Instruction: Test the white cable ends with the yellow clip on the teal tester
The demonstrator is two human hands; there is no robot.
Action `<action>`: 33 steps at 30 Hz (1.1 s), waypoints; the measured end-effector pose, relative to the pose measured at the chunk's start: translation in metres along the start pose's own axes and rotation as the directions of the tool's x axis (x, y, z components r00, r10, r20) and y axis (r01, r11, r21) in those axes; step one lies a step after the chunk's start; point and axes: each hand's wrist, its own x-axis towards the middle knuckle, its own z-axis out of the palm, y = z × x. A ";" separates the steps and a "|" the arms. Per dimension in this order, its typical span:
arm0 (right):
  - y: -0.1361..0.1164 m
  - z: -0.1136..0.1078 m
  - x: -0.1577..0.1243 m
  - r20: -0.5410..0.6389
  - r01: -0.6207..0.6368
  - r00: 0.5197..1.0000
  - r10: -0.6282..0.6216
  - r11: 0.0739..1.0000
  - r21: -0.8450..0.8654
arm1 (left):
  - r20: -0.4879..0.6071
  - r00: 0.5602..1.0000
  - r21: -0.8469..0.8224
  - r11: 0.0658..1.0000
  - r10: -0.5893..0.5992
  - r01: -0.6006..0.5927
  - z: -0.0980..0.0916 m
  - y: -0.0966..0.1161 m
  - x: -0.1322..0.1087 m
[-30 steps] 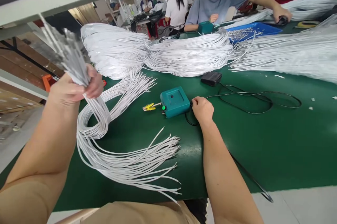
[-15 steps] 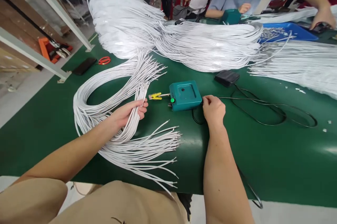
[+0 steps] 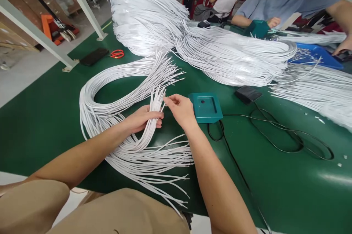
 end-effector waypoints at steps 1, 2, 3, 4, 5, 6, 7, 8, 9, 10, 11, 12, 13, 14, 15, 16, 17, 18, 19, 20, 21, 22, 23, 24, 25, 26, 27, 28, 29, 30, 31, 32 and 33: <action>0.002 0.003 0.005 0.015 -0.043 0.999 0.041 0.993 0.106 | -0.005 1.000 -0.021 1.000 0.020 -0.020 -0.001 -0.002 0.001; 0.004 0.005 0.008 0.018 -0.068 0.998 0.066 0.978 0.197 | -0.018 0.999 -0.048 0.998 0.043 -0.044 -0.002 -0.003 0.003; 0.006 0.005 0.010 0.013 -0.078 0.997 0.077 0.963 0.259 | -0.036 0.997 -0.075 0.995 0.067 -0.069 -0.003 -0.003 0.004; 0.008 0.006 0.011 0.006 -0.076 0.997 0.078 0.954 0.290 | -0.057 0.995 -0.095 0.991 0.085 -0.090 -0.005 -0.003 0.006; 0.009 0.006 0.011 -0.005 -0.069 0.997 0.074 0.952 0.297 | -0.075 0.993 -0.106 0.990 0.090 -0.098 -0.006 -0.002 0.007; 0.010 0.006 0.011 -0.017 -0.062 0.997 0.070 0.953 0.296 | -0.091 0.992 -0.108 0.990 0.083 -0.093 -0.007 -0.001 0.009; 0.011 0.006 0.010 -0.024 -0.059 0.997 0.069 0.954 0.293 | -0.100 0.993 -0.107 0.991 0.068 -0.078 -0.008 0.000 0.010; 0.011 0.006 0.010 -0.027 -0.058 0.997 0.069 0.954 0.295 | -0.097 0.994 -0.106 0.992 0.052 -0.063 -0.009 0.001 0.011; 0.012 0.006 0.009 -0.028 -0.056 0.997 0.067 0.952 0.301 | -0.083 0.996 -0.104 0.993 0.043 -0.052 -0.010 0.002 0.012; 0.012 0.006 0.008 -0.028 -0.051 0.998 0.062 0.949 0.311 | -0.060 0.997 -0.098 0.994 0.042 -0.048 -0.010 0.003 0.012; 0.012 0.006 0.008 -0.027 -0.044 0.998 0.056 0.945 0.325 | -0.029 0.998 -0.080 0.996 0.047 -0.049 -0.011 0.005 0.011; 0.011 0.006 0.007 -0.023 -0.040 0.998 0.051 0.937 0.347 | 0.005 0.998 -0.048 0.997 0.057 -0.056 -0.012 0.008 0.009; 0.011 0.005 0.006 -0.008 -0.045 0.999 0.052 0.923 0.383 | 0.037 0.997 -0.005 0.998 0.063 -0.063 -0.013 0.011 0.007; 0.010 0.003 0.005 0.021 -0.060 0.998 0.056 0.899 0.434 | 0.056 0.996 0.034 0.997 0.063 -0.065 -0.015 0.015 0.004; 0.010 0.001 0.004 0.067 -0.088 0.996 0.063 0.867 0.490 | 0.059 0.997 0.056 0.997 0.056 -0.060 -0.017 0.019 0.001; 0.009 -0.002 0.004 0.127 -0.128 0.989 0.070 0.833 0.539 | 0.045 0.998 0.043 0.998 0.045 -0.047 -0.018 0.023 -0.002; 0.009 -0.004 0.003 0.192 -0.172 0.979 0.073 0.804 0.569 | 0.017 0.999 -0.011 0.999 0.032 -0.032 -0.019 0.028 -0.005; 0.009 -0.007 0.003 0.249 -0.208 0.966 0.074 0.793 0.573 | 0.000 1.000 -0.085 0.996 0.020 -0.020 -0.019 0.031 -0.007; 0.009 -0.008 0.003 0.287 -0.230 0.955 0.076 0.800 0.554 | -0.003 1.000 -0.156 0.988 0.007 -0.007 -0.018 0.034 -0.009; 0.009 -0.009 0.003 0.303 -0.237 0.949 0.083 0.820 0.520 | 0.018 1.000 -0.196 0.981 -0.007 0.011 -0.016 0.035 -0.010; 0.009 -0.009 0.003 0.302 -0.236 0.949 0.093 0.845 0.480 | 0.056 0.998 -0.187 0.982 -0.022 0.032 -0.013 0.036 -0.011; 0.010 -0.008 0.003 0.288 -0.226 0.952 0.102 0.869 0.440 | 0.093 0.995 -0.135 0.990 -0.035 0.047 -0.008 0.035 -0.011; 0.010 -0.007 0.003 0.266 -0.211 0.958 0.106 0.890 0.404 | 0.123 0.991 -0.044 0.998 -0.046 0.052 -0.004 0.035 -0.012; 0.011 -0.005 0.002 0.243 -0.193 0.964 0.106 0.909 0.370 | 0.130 0.991 0.058 0.998 -0.045 0.038 0.001 0.034 -0.012; 0.013 -0.003 0.002 0.221 -0.174 0.970 0.101 0.925 0.339 | 0.124 0.992 0.160 0.987 -0.033 0.013 0.005 0.035 -0.012; 0.014 -0.001 0.002 0.205 -0.154 0.974 0.092 0.939 0.308 | 0.111 0.994 0.261 0.965 -0.017 -0.012 0.008 0.036 -0.013; 0.016 0.001 0.001 0.195 -0.135 0.978 0.081 0.951 0.279 | 0.095 0.995 0.359 0.933 -0.001 -0.033 0.009 0.039 -0.013; 0.018 0.003 0.001 0.191 -0.120 0.979 0.071 0.959 0.258 | 0.087 0.996 0.457 0.888 0.004 -0.043 0.009 0.042 -0.014; 0.019 0.004 0.000 0.197 -0.111 0.978 0.063 0.963 0.245 | 0.082 0.997 0.553 0.832 -0.003 -0.042 0.007 0.045 -0.015; 0.021 0.006 -0.001 0.209 -0.109 0.976 0.058 0.965 0.238 | 0.081 0.996 0.633 0.773 -0.021 -0.035 0.004 0.047 -0.016; 0.023 0.008 -0.001 0.221 -0.109 0.974 0.057 0.967 0.231 | 0.080 0.996 0.692 0.722 -0.042 -0.025 -0.001 0.049 -0.017; 0.025 0.009 -0.002 0.227 -0.111 0.972 0.059 0.969 0.221 | 0.077 0.995 0.724 0.690 -0.060 -0.014 -0.006 0.048 -0.016; 0.027 0.010 -0.002 0.226 -0.112 0.972 0.064 0.972 0.205 | 0.073 0.995 0.728 0.686 -0.074 -0.002 -0.011 0.046 -0.016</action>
